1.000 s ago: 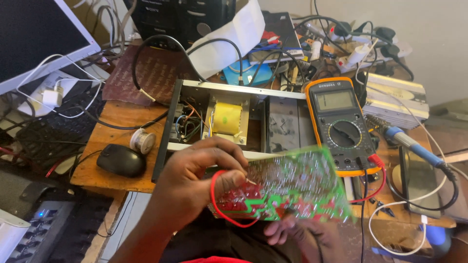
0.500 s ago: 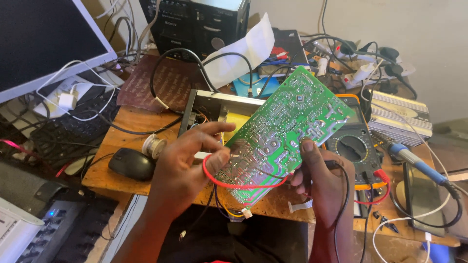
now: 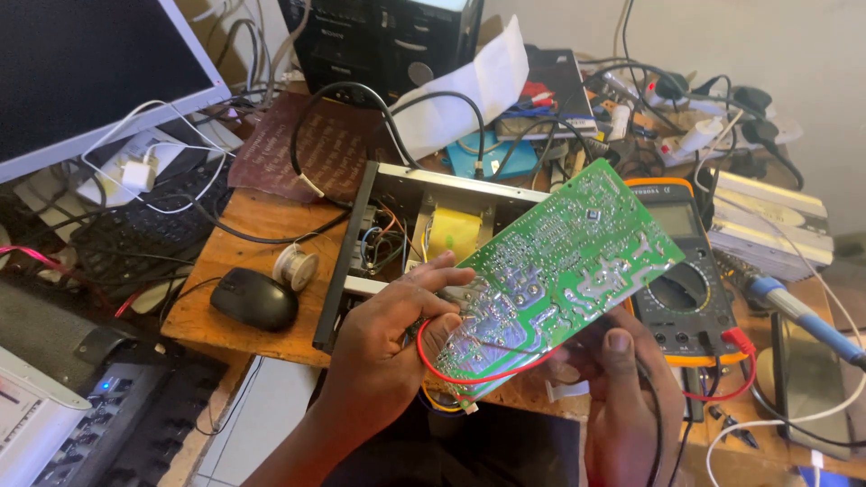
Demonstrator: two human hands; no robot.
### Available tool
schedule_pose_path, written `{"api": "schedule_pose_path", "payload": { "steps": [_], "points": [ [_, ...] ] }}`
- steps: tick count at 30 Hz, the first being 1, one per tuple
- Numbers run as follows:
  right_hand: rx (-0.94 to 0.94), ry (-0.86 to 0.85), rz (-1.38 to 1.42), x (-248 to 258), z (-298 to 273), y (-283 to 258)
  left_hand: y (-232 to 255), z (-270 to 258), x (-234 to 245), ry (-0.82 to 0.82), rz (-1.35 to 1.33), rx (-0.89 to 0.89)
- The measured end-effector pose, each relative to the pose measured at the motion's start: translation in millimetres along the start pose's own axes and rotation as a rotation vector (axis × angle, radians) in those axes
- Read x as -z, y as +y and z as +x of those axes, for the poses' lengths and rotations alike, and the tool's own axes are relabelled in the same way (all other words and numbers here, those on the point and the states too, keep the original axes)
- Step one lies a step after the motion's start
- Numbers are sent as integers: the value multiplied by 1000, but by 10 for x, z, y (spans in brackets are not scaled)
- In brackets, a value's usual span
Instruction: The person holds a green circuit board and uses a multimeter to test various points on the board. They then use a soldering iron to apply heat and solder to specific components on the circuit board.
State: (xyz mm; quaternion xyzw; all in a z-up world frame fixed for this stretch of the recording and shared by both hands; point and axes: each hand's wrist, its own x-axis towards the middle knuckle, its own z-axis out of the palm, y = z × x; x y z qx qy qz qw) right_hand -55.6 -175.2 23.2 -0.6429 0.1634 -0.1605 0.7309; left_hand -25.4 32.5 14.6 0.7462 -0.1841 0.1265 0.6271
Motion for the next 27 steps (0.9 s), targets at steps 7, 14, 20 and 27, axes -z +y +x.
{"api": "schedule_pose_path", "payload": {
  "steps": [7, 14, 20, 27],
  "points": [
    [-80, 201, -756, 70, -22, -58, 48, 12, -48, -54, 74, 43],
    [149, 226, -830, -1, 68, -1, 35, 121, 30, -116, 45, 75],
    [102, 202, -872, 51, 40, -75, -64, 258, 21, -159, 36, -74],
    [96, 268, -928, 28, -45, -130, -84, 333, -242, 6, 130, -242]
  ]
}}
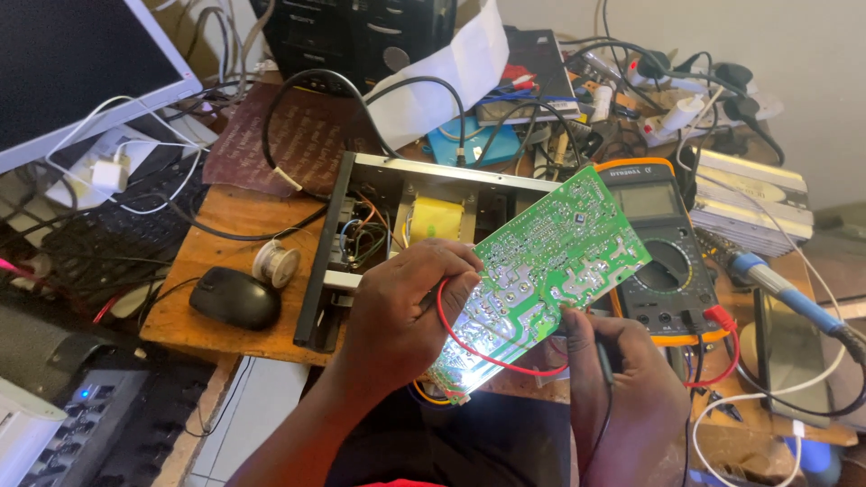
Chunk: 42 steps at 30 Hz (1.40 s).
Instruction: The person holds a green circuit board and uses a multimeter to test various points on the board. They then use a soldering iron to apply heat and solder to specific components on the circuit board.
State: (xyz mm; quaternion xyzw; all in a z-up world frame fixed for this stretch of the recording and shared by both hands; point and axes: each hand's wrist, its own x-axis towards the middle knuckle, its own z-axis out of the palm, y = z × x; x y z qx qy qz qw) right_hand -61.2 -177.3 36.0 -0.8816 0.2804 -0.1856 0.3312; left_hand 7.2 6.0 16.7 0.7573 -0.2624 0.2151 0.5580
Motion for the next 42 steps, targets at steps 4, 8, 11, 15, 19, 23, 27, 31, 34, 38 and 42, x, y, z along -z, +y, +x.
{"api": "schedule_pose_path", "payload": {
  "steps": [4, 8, 11, 15, 19, 23, 27, 31, 34, 38, 42],
  "points": [
    [145, 21, -73, 46, 40, 265, 37, 17, -20, 13, 53, -18],
    [171, 31, 434, 79, 36, 250, 37, 14, -35, 16, 96, -14],
    [168, -106, 524, 93, 178, 156, 85, 22, -42, 7, 129, -32],
    [458, -148, 453, 63, 289, 125, 139, -13, -75, 23, 225, -33],
    [438, -152, 593, -49, 192, 162, 177, -41, -144, 52, 240, -40],
    [636, -88, 379, -81, 207, 130, 174, -45, -204, 118, 249, -65],
    [623, -41, 483, -161, 154, 118, 160, -40, -206, 144, 205, -57],
    [517, -22, 559, -244, 114, 142, 165, -50, -177, 141, 133, -12],
    [538, -1, 561, -247, 108, 128, 160, -42, -167, 131, 111, -51],
    [566, -31, 497, -190, 121, 129, 148, -43, -171, 91, 169, -53],
    [644, -60, 463, -158, 142, 148, 147, -48, -174, 73, 201, -63]
  ]
}}
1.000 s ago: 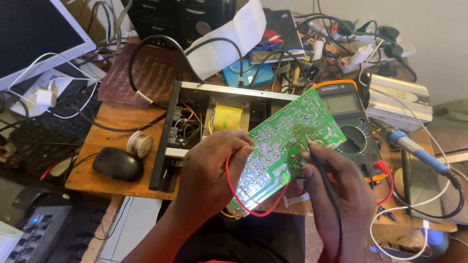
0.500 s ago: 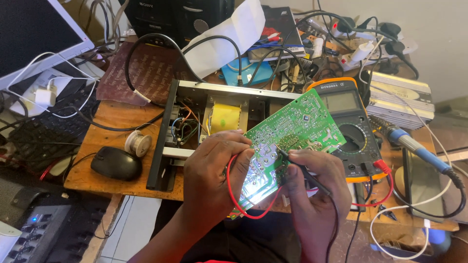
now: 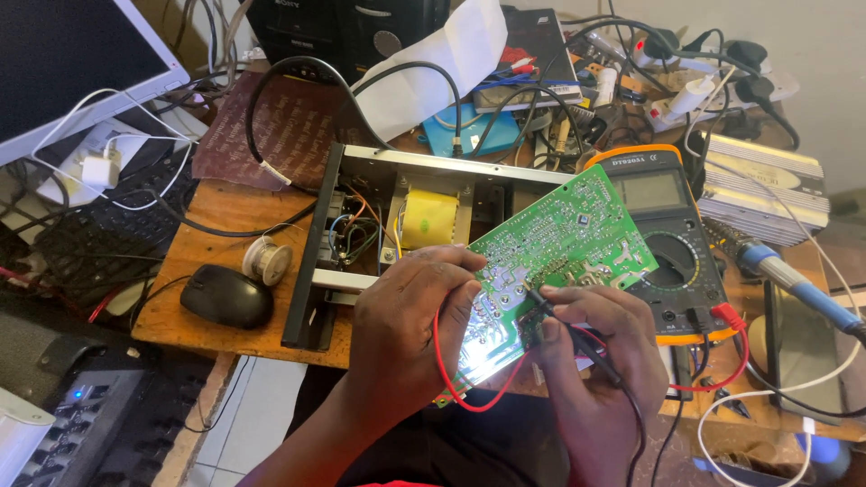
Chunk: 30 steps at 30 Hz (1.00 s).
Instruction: The person holds a green circuit board and uses a multimeter to test various points on the board. They then use a soldering iron to apply heat and solder to specific components on the circuit board.
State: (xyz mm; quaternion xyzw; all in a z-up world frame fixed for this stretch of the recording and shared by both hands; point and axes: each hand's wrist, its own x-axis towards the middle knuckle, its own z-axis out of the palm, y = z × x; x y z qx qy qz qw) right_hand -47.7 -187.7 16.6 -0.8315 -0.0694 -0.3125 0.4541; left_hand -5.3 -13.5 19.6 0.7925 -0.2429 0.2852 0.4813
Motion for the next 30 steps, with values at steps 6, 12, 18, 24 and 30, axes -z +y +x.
{"api": "schedule_pose_path", "payload": {
  "steps": [6, 12, 18, 24, 30],
  "points": [
    [127, 6, 3, -2, -34, 9, 13, 38, 9, -10, 5, -1],
    [74, 20, 103, -172, -20, 73, 28, 29, -11, 4, 25, -4],
    [91, 26, 165, -202, -38, 143, 22, 13, -14, 16, 32, -11],
    [28, 6, 179, -171, -50, 145, 20, 15, -25, 25, 44, -43],
    [54, -4, 154, -162, -50, 165, 26, 15, -31, 30, 73, -61]
  ]
}}
